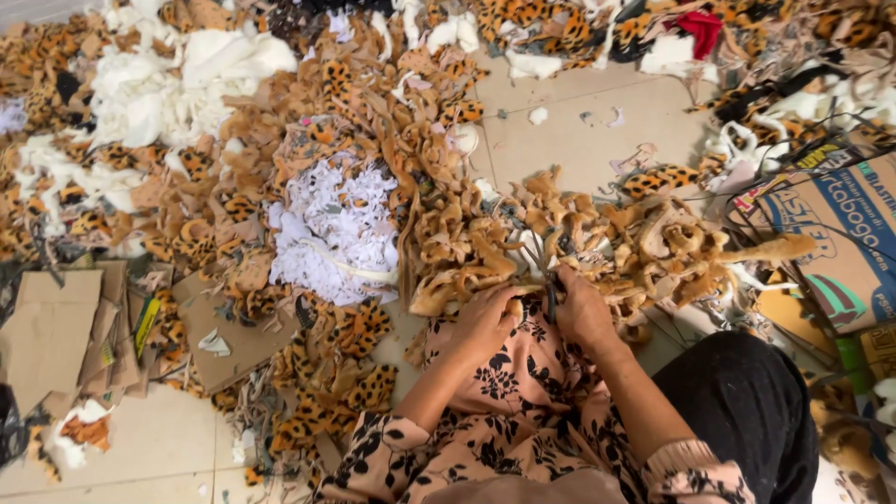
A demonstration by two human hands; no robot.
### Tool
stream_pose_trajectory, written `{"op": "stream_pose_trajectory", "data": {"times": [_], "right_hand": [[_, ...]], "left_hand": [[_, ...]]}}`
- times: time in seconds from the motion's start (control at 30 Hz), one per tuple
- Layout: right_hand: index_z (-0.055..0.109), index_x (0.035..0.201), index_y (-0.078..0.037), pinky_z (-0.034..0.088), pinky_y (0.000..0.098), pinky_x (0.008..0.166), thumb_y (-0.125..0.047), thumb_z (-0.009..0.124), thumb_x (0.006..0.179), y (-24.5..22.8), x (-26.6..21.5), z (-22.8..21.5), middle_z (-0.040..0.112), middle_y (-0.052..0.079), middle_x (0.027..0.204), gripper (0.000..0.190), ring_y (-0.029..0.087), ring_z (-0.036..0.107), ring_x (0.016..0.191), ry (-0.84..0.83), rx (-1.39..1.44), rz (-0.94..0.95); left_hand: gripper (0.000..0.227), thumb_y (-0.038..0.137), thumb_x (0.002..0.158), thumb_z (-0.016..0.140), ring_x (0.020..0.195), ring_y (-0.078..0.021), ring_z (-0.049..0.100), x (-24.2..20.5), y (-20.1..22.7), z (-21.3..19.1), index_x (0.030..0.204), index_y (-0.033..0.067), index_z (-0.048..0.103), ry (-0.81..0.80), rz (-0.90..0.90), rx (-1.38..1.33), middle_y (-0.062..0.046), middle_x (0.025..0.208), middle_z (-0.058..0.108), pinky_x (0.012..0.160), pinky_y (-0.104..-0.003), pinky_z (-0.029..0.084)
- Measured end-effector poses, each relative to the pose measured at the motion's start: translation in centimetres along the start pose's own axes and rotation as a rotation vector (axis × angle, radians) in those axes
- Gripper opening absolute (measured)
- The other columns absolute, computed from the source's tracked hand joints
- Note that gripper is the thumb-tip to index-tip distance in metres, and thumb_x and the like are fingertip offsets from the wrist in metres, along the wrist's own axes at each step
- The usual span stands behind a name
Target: Cutting leopard-print fabric scraps into smaller pieces using scissors
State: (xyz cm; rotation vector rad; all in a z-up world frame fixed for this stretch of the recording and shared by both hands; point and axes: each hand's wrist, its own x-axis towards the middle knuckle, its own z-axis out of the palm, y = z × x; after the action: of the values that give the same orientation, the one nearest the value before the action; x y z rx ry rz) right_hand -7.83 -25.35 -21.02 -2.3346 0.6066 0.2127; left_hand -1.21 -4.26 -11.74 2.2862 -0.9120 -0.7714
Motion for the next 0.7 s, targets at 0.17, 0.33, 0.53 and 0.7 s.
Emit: {"op": "stream_pose_trajectory", "data": {"times": [0.17,0.33,0.53,0.7], "right_hand": [[0.057,0.130,-0.030,0.057,0.0495,0.097,-0.041,0.078,0.078,1.9,1.1,1.3,0.074,0.018,0.108,0.057,0.038,0.072,0.108,-0.050,-0.004,0.001],[0.066,0.114,-0.020,0.057,0.0497,0.087,-0.030,0.084,0.074,-4.9,-4.0,-3.8,0.076,0.017,0.094,0.045,0.039,0.073,0.100,-0.094,0.169,-0.127],[0.065,0.113,-0.015,0.055,0.0543,0.085,-0.029,0.082,0.076,-6.0,-6.0,-7.5,0.075,0.023,0.092,0.043,0.045,0.071,0.099,-0.082,0.146,-0.163],[0.068,0.115,-0.025,0.057,0.0454,0.083,-0.045,0.087,0.071,-2.0,-7.7,-7.5,0.081,0.007,0.094,0.052,0.030,0.076,0.094,-0.095,0.142,0.042]], "left_hand": [[0.049,0.026,0.099,0.057,0.131,-0.0418,0.050,2.7,-4.1,3.8,0.145,0.0106,0.053,0.122,0.042,-0.068,-0.019,0.144,0.054,0.107,-0.056,0.042],[0.043,0.028,0.098,0.052,0.126,-0.0454,0.052,0.3,1.0,-0.1,0.136,0.0084,0.056,0.031,0.034,-0.059,-0.020,0.140,0.054,0.104,-0.055,0.043],[0.031,0.036,0.098,0.058,0.117,-0.0378,0.062,0.2,0.3,0.7,0.119,0.0154,0.066,0.028,-0.012,-0.185,-0.014,0.119,0.069,0.099,-0.048,0.051],[0.025,0.036,0.097,0.059,0.119,-0.0337,0.063,-1.4,0.0,-1.5,0.118,0.0294,0.071,-0.015,-0.066,-0.270,-0.008,0.121,0.072,0.101,-0.044,0.052]]}}
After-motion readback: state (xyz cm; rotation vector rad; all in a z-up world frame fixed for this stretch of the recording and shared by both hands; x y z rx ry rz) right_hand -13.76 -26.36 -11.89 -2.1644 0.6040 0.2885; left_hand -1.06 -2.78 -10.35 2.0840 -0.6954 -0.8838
